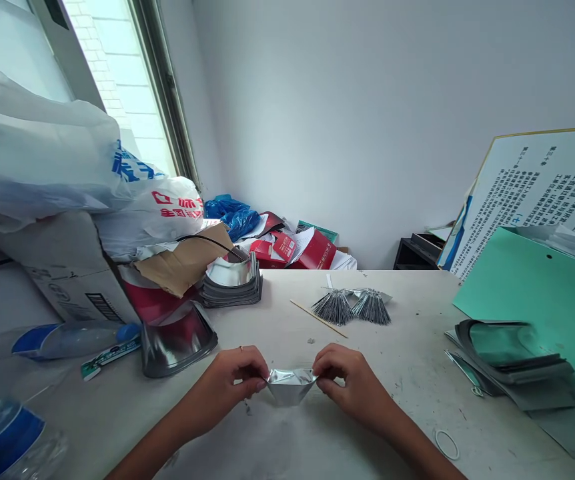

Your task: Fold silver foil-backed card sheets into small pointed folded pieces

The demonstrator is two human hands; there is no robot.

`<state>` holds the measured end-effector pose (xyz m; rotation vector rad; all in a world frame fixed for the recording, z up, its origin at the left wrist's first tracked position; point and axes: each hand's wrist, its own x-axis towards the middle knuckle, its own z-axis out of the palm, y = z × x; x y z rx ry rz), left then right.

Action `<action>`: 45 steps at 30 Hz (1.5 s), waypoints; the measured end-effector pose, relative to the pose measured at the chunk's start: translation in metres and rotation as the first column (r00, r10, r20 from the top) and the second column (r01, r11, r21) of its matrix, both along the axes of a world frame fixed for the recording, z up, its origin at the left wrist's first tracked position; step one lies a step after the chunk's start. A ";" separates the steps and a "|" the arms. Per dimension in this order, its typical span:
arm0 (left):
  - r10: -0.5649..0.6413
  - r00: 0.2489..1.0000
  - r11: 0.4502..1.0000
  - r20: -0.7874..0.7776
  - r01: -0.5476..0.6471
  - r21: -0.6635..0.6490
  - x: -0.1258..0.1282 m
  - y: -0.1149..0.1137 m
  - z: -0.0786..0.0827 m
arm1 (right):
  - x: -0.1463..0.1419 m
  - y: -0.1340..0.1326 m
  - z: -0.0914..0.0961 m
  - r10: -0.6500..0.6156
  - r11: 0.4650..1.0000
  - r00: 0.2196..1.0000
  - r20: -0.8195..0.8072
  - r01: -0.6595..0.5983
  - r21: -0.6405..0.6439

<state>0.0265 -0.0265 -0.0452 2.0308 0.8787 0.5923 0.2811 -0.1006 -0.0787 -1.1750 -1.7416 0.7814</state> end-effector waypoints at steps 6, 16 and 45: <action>-0.023 0.994 0.992 0.107 0.036 -0.124 0.004 -0.006 0.007 | -0.006 -0.006 0.006 0.061 0.985 0.987 -0.151 -0.084 -0.152; -0.063 0.967 0.983 0.246 0.102 -0.151 0.016 -0.022 -0.007 | -0.016 -0.008 0.001 0.015 0.998 0.995 -0.097 -0.020 -0.060; -0.049 0.991 0.998 0.128 0.046 0.031 0.024 -0.035 -0.002 | -0.030 -0.016 -0.001 -0.012 0.995 0.999 0.038 0.008 0.100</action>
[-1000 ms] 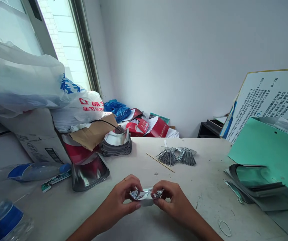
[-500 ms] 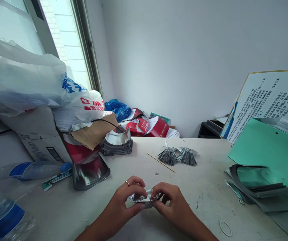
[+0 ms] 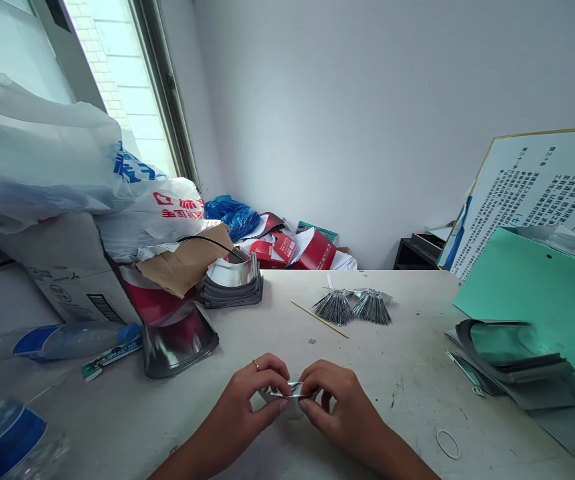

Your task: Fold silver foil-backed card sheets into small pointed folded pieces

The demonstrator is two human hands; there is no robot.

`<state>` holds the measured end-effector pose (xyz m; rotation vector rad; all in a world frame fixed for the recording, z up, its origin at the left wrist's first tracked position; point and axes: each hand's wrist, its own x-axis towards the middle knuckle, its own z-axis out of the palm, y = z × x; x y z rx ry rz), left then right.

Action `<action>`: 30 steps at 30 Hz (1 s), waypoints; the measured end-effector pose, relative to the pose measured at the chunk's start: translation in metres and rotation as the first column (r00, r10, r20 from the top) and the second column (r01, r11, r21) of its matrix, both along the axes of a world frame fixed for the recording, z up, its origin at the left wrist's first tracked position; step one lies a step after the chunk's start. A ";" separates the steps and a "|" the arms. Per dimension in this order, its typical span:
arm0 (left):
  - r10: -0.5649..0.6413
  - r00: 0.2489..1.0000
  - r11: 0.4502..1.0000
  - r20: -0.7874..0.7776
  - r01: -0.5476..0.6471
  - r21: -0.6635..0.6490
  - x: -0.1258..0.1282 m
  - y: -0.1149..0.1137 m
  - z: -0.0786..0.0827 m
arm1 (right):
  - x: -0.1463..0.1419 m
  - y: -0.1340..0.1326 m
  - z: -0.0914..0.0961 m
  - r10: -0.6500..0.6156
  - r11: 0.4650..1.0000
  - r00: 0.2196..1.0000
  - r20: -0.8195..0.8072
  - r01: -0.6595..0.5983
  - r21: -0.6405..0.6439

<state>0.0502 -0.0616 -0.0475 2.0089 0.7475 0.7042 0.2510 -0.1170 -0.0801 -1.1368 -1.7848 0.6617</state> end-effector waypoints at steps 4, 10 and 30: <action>0.003 1.000 1.000 -0.006 -0.003 0.004 0.000 0.000 -0.002 | 0.000 0.000 0.000 -0.005 1.000 1.000 0.001 0.005 0.004; 0.053 0.997 0.995 -0.056 -0.058 -0.086 0.000 0.003 -0.005 | -0.002 -0.001 0.005 -0.067 0.994 0.997 -0.035 0.064 -0.094; 0.124 0.992 0.899 -0.025 -0.123 -0.421 -0.001 0.014 -0.013 | 0.017 0.018 -0.007 -0.220 0.874 0.906 -0.362 0.019 -0.486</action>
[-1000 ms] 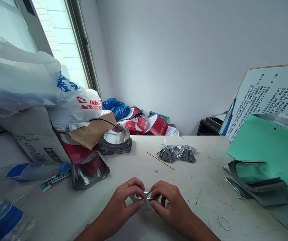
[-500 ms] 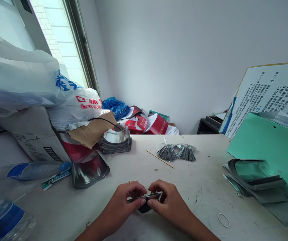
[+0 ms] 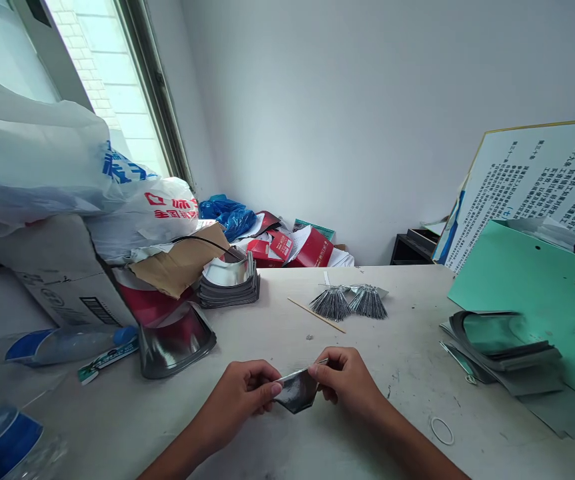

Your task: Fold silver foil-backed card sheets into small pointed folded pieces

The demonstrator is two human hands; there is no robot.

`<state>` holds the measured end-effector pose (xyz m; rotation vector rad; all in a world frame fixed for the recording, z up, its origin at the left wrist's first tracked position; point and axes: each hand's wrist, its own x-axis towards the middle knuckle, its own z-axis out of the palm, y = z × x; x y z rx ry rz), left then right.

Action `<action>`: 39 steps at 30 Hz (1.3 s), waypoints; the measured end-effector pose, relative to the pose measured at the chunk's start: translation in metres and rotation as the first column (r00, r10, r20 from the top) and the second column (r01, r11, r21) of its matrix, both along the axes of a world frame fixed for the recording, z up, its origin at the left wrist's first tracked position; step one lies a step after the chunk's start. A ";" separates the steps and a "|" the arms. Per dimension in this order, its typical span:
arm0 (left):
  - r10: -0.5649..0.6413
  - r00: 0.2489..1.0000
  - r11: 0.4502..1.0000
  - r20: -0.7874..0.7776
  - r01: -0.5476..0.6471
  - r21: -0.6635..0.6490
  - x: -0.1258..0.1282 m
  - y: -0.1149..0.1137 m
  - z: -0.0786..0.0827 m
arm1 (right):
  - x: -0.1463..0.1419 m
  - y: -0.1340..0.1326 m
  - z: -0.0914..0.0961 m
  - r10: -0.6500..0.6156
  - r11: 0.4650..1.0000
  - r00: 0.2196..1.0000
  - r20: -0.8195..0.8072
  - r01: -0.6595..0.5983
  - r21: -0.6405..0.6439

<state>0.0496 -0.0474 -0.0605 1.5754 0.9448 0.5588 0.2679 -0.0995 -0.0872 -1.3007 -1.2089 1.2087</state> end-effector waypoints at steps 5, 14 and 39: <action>0.003 1.000 0.996 0.026 0.000 -0.089 0.002 0.001 0.000 | 0.004 0.002 -0.002 -0.055 0.998 0.997 -0.046 0.054 -0.011; 0.012 0.998 0.995 0.058 -0.006 -0.096 0.005 0.003 -0.003 | 0.002 0.005 -0.008 -0.192 0.981 0.960 -0.204 0.194 -0.008; 0.166 0.986 0.985 -0.008 -0.166 -0.037 -0.001 0.015 -0.002 | 0.024 0.009 -0.001 -0.111 0.992 0.994 -0.018 0.110 -0.058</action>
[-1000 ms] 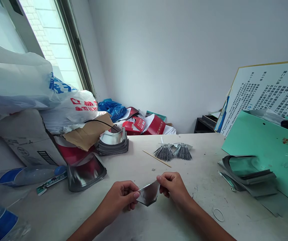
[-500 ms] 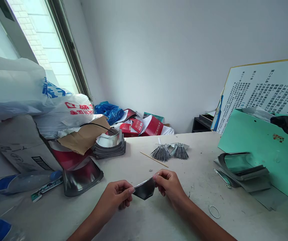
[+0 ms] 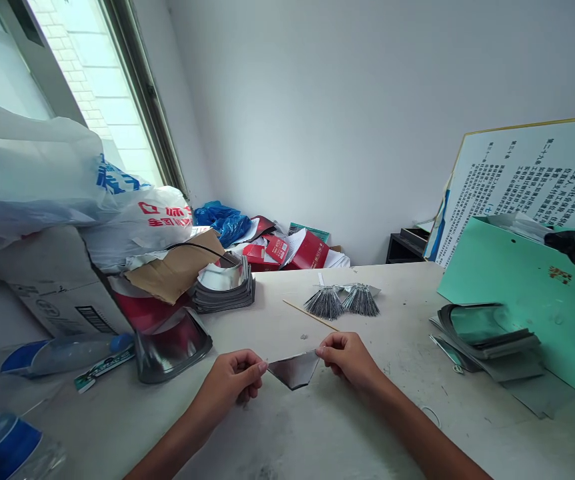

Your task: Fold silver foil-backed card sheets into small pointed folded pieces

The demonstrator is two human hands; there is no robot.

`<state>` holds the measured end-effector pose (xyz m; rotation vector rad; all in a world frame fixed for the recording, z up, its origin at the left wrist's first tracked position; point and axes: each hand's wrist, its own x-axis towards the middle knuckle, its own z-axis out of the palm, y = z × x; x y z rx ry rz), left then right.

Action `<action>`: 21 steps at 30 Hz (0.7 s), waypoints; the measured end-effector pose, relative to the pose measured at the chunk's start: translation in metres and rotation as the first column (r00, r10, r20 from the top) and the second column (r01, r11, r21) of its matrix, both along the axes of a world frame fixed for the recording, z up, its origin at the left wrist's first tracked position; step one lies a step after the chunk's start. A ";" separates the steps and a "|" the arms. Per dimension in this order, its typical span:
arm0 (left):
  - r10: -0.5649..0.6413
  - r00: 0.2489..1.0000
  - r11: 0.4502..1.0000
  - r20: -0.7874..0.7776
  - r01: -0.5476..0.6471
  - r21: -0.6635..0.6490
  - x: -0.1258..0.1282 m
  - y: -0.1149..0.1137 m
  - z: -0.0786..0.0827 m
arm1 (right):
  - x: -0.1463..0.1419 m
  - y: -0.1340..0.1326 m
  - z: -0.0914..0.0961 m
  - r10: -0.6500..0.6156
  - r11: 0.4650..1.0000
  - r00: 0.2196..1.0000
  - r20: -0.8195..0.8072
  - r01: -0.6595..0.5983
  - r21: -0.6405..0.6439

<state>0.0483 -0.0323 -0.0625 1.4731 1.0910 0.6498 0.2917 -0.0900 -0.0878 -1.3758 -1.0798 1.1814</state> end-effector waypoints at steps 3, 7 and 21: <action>-0.014 0.999 1.000 -0.032 0.014 -0.003 0.000 0.000 -0.002 | 0.003 0.001 0.000 -0.010 0.999 0.995 0.103 0.014 -0.039; -0.037 0.995 0.998 -0.092 0.041 0.042 0.001 -0.002 -0.003 | 0.007 0.003 -0.003 0.018 0.997 0.967 0.254 0.001 -0.077; -0.121 0.941 0.882 -0.315 0.248 0.401 0.003 -0.014 -0.011 | 0.003 0.001 -0.005 0.095 0.963 0.828 0.553 -0.217 0.159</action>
